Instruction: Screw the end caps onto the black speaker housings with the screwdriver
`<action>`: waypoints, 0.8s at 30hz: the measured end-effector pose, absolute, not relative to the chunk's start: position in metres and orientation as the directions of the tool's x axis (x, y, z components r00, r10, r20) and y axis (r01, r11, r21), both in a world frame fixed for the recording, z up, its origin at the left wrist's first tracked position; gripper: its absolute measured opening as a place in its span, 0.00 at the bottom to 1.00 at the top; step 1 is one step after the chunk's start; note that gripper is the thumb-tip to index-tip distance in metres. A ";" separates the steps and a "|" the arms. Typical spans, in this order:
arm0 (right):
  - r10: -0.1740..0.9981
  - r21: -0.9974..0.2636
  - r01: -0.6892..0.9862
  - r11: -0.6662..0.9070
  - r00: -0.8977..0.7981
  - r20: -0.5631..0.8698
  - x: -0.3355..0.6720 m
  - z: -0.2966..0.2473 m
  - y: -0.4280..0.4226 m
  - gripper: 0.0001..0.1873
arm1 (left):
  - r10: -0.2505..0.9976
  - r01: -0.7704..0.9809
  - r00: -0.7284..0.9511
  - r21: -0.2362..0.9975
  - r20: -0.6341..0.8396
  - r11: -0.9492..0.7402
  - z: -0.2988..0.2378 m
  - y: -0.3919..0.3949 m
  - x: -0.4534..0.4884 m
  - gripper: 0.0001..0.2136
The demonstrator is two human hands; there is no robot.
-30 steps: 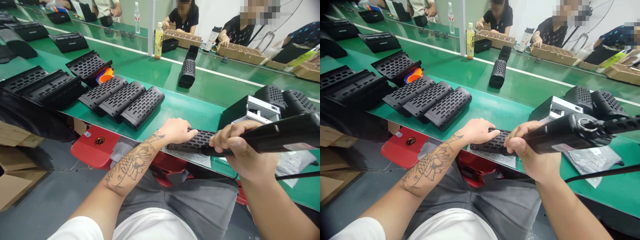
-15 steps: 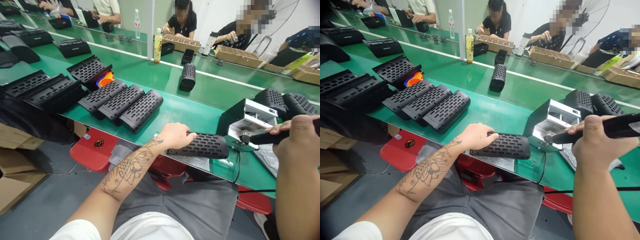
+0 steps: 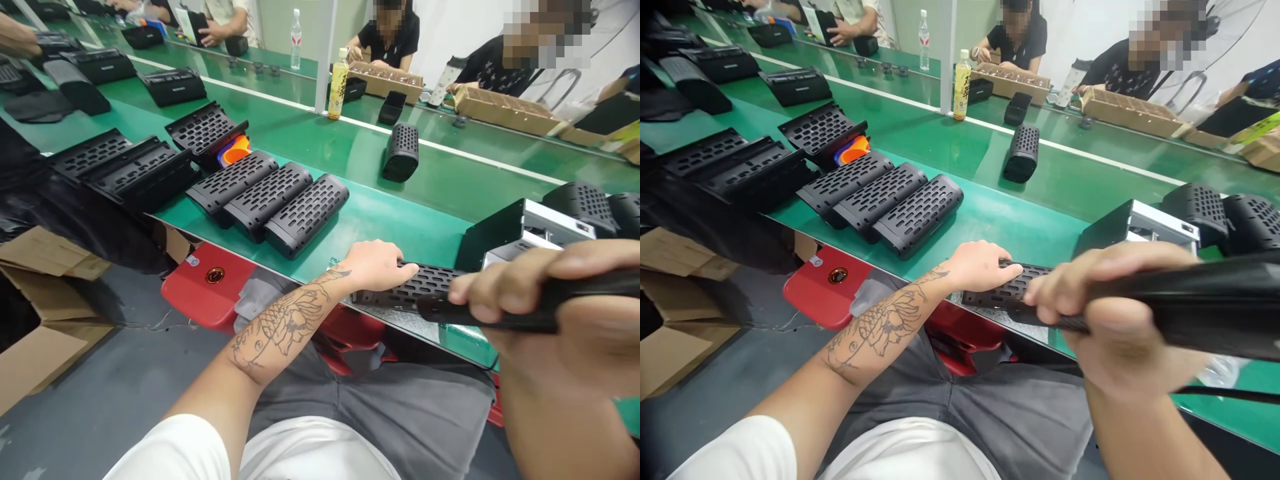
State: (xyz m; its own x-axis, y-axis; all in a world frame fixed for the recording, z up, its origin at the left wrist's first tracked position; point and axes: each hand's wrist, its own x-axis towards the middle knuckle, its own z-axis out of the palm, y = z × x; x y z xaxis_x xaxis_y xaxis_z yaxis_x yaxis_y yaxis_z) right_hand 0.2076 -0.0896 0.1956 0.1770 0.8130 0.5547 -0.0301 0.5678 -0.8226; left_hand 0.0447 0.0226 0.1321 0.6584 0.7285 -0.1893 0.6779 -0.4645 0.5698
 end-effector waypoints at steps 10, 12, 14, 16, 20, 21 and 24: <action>0.882 -0.881 -0.039 0.471 -0.011 0.472 0.156 0.179 -0.069 0.17 | 0.664 0.655 0.701 0.604 -0.260 -0.455 0.137 0.029 0.042 0.13; 0.887 -0.887 -0.051 0.460 -0.031 0.462 0.156 0.179 -0.070 0.17 | 0.663 0.648 0.704 0.614 -0.256 -0.450 0.136 0.029 0.044 0.13; 0.891 -0.892 -0.065 0.448 -0.050 0.451 0.156 0.180 -0.069 0.17 | 0.663 0.642 0.705 0.622 -0.250 -0.448 0.135 0.029 0.046 0.13; 0.893 -0.895 -0.081 0.439 -0.067 0.444 0.155 0.180 -0.068 0.18 | 0.663 0.641 0.706 0.623 -0.250 -0.448 0.136 0.029 0.046 0.12; 0.893 -0.899 -0.112 0.423 -0.119 0.435 0.158 0.177 -0.064 0.19 | 0.654 0.638 0.712 0.623 -0.255 -0.452 0.134 0.031 0.045 0.10; 0.893 -0.901 -0.119 0.418 -0.131 0.431 0.159 0.176 -0.063 0.19 | 0.653 0.636 0.714 0.624 -0.254 -0.453 0.133 0.032 0.045 0.10; 0.889 -0.902 -0.129 0.411 -0.163 0.429 0.159 0.170 -0.063 0.17 | 0.652 0.633 0.718 0.620 -0.244 -0.464 0.127 0.035 0.048 0.10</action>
